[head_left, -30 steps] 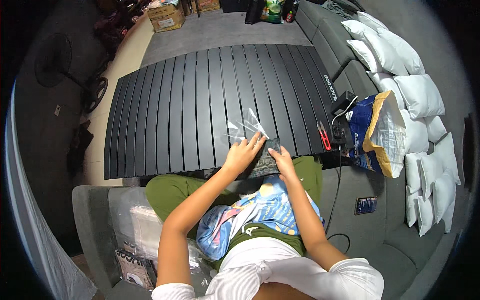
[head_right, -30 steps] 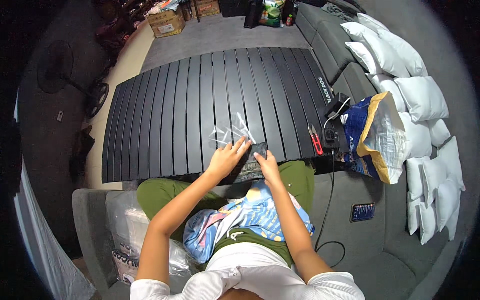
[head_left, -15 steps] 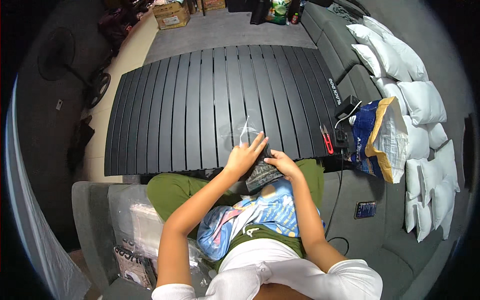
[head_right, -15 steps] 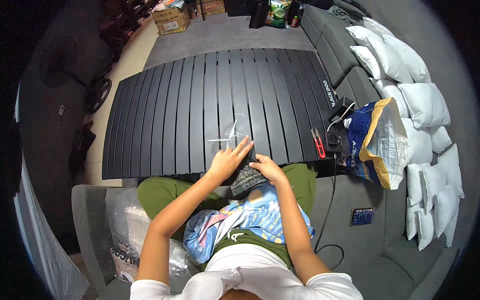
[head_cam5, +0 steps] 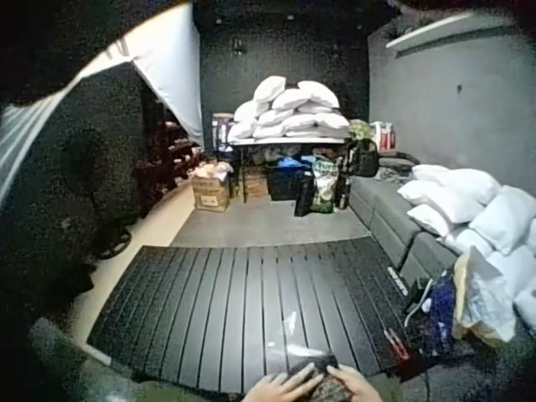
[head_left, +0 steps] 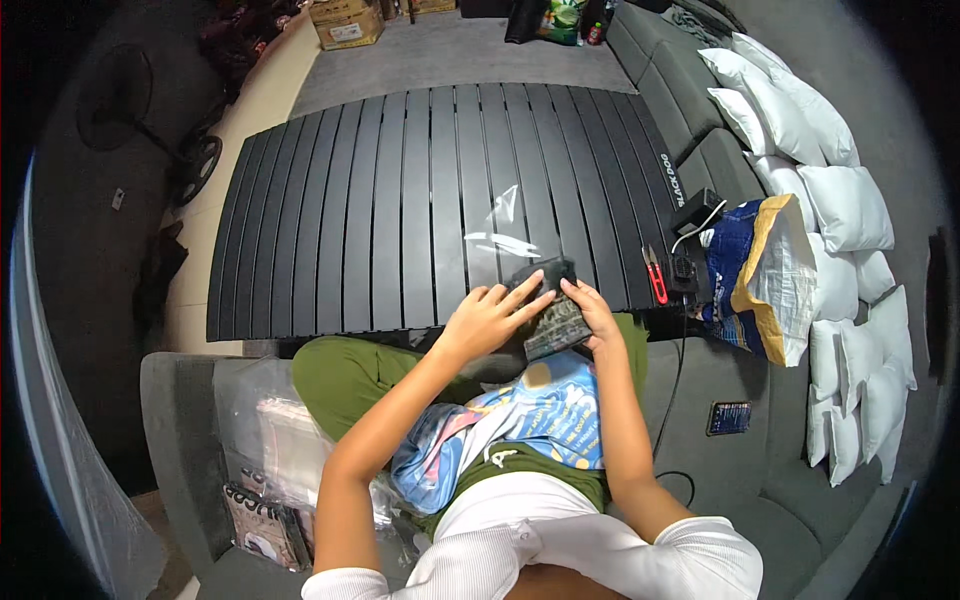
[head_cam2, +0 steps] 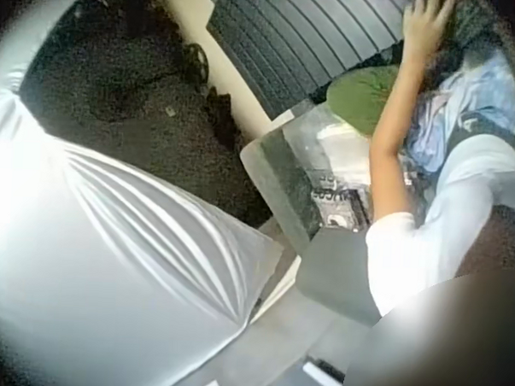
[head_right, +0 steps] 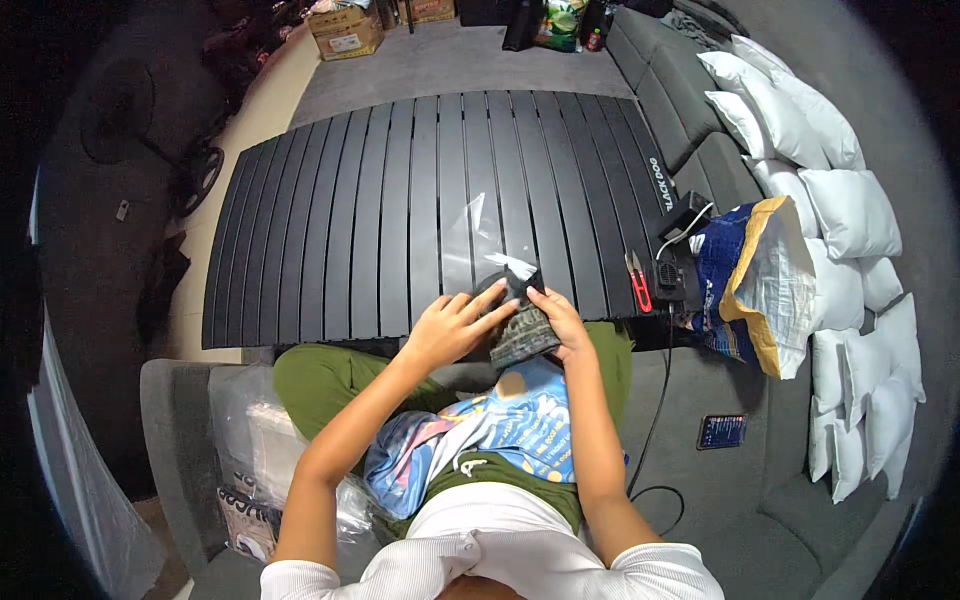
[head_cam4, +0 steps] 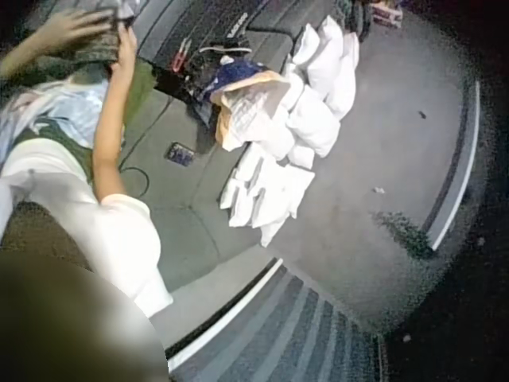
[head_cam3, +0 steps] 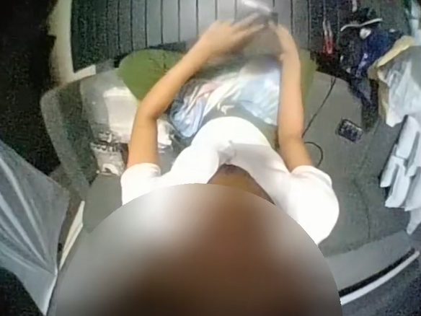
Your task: The recorder folds a camouflage-patterned cloth item and places it into a small clear plastic bag.
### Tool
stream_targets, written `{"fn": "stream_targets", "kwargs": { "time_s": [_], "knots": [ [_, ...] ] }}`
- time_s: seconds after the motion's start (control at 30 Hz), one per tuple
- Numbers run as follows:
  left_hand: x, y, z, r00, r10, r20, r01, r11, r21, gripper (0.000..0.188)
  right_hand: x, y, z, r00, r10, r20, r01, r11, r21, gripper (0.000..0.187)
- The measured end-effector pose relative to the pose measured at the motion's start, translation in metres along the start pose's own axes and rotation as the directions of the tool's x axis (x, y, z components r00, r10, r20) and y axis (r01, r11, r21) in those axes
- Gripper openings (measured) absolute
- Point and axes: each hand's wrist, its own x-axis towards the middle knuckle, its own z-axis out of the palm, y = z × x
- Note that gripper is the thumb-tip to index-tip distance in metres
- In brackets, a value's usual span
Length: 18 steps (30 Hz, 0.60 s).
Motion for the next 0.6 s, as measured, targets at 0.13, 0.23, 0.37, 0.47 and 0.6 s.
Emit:
{"fn": "stream_targets", "kwargs": {
  "time_s": [0.13, 0.23, 0.37, 0.47, 0.6],
  "knots": [
    [-0.019, 0.019, 0.007, 0.629, -0.674, -0.387, 0.358, 0.694, -0.625, 0.079, -0.01, -0.007, 0.001, 0.997, -0.075, 0.008, 0.075, 0.996, 0.046, 0.019],
    [-0.013, 0.004, 0.006, 0.503, -0.854, 0.133, 0.134, -0.075, -0.988, 0.082, -0.013, -0.01, 0.009, 0.991, -0.072, 0.109, 0.071, 0.997, 0.013, 0.019],
    [0.016, -0.001, 0.001, 0.492, -0.702, 0.516, 0.028, -0.579, -0.815, 0.084, -0.015, -0.009, 0.018, 0.999, 0.023, 0.036, -0.022, 0.999, -0.035, 0.022],
    [0.009, -0.012, 0.041, 0.384, -0.771, 0.508, 0.36, -0.382, -0.851, 0.09, -0.018, 0.0, 0.011, 0.998, 0.059, 0.008, -0.058, 0.992, -0.109, 0.022],
    [-0.007, -0.005, 0.067, 0.536, -0.707, 0.461, 0.5, -0.173, -0.848, 0.082, -0.039, 0.004, -0.007, 0.998, 0.064, -0.024, -0.067, 0.987, -0.146, 0.023]
  ]
}}
